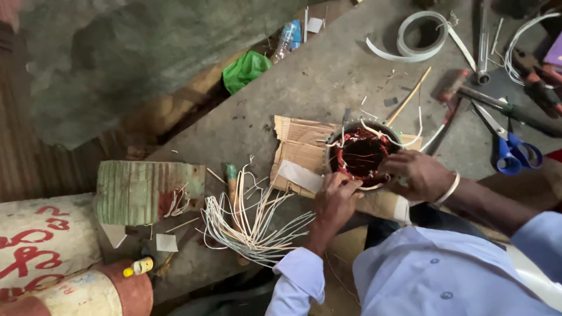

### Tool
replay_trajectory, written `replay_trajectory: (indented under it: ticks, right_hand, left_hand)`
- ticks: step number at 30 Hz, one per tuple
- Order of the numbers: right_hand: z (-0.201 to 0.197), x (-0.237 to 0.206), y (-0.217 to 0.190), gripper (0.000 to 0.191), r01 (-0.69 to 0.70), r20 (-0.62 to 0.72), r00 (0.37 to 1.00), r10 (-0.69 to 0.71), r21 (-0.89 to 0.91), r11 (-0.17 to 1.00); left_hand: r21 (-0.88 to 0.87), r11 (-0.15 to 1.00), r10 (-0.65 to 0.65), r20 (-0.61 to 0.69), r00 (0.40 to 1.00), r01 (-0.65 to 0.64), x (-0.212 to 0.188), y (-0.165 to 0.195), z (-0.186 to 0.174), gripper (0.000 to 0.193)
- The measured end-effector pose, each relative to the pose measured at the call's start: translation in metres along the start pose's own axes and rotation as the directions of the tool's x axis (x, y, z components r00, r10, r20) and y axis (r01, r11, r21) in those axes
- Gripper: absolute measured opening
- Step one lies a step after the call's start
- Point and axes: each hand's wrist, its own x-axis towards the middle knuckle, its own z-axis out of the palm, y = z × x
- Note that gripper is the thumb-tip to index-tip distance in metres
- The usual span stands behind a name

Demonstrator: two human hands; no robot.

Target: The person works on a motor stator placed on a workbench. They repeatedly insert white insulated wires into the stator slots, trim wire ends with scissors, and adjust the wires with a screwdriver. The person also uses pliers to pull and position wires within the stator.

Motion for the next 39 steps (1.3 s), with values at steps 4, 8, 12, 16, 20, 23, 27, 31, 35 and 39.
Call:
replay_trajectory:
  ticks: [4, 8, 12, 16, 20, 23, 27, 31, 35, 39]
  right_hand:
    - [0.013, 0.012, -0.047, 0.037, 0.174, -0.070, 0.975, -0.213, -0.365, 0.915]
    - [0.018, 0.019, -0.071, 0.024, 0.213, -0.091, 0.951, -0.296, -0.500, 0.839]
    - [0.013, 0.016, -0.067, 0.017, 0.221, -0.104, 0.945, -0.310, -0.495, 0.840]
    - [-0.009, 0.009, -0.060, 0.026, 0.246, -0.016, 0.960, -0.280, -0.432, 0.868]
    - [-0.007, 0.012, -0.052, 0.022, 0.162, -0.002, 0.985, -0.175, -0.365, 0.917]
    - [0.004, 0.018, -0.045, 0.022, 0.253, -0.094, 0.952, -0.292, -0.295, 0.921]
    - [-0.001, 0.012, -0.031, 0.017, 0.282, -0.051, 0.945, -0.324, -0.374, 0.883]
    - [-0.008, 0.011, -0.035, 0.021, 0.302, -0.032, 0.939, -0.342, -0.398, 0.866]
    - [0.003, 0.022, -0.050, 0.023, 0.310, -0.085, 0.927, -0.364, -0.369, 0.876]
    - [0.009, 0.025, -0.053, 0.012, 0.220, 0.046, 0.974, -0.221, -0.410, 0.885]
  left_hand:
    - [0.058, 0.990, 0.125, 0.027, 0.992, -0.126, 0.000, -0.019, -0.001, 0.024]
    - [-0.031, 0.992, 0.121, 0.048, 0.992, -0.120, 0.013, -0.032, -0.003, 0.027]
    - [-0.093, 0.979, 0.186, 0.065, 0.980, -0.180, 0.018, -0.044, -0.006, 0.030]
    - [-0.163, 0.966, 0.204, 0.017, 0.979, -0.199, 0.020, -0.046, -0.009, 0.033]
    - [-0.122, 0.979, 0.169, 0.060, 0.984, -0.161, 0.018, -0.045, -0.004, 0.028]
    - [-0.112, 0.981, 0.168, 0.065, 0.984, -0.160, 0.021, -0.045, -0.001, 0.031]
    - [-0.114, 0.981, 0.166, 0.080, 0.983, -0.157, 0.022, -0.050, 0.005, 0.035]
    - [-0.126, 0.974, 0.193, 0.018, 0.981, -0.189, 0.021, -0.054, 0.010, 0.034]
    - [-0.093, 0.983, 0.161, 0.030, 0.986, -0.158, 0.021, -0.053, 0.013, 0.034]
    - [-0.098, 0.982, 0.164, 0.005, 0.986, -0.162, 0.021, -0.051, 0.011, 0.037]
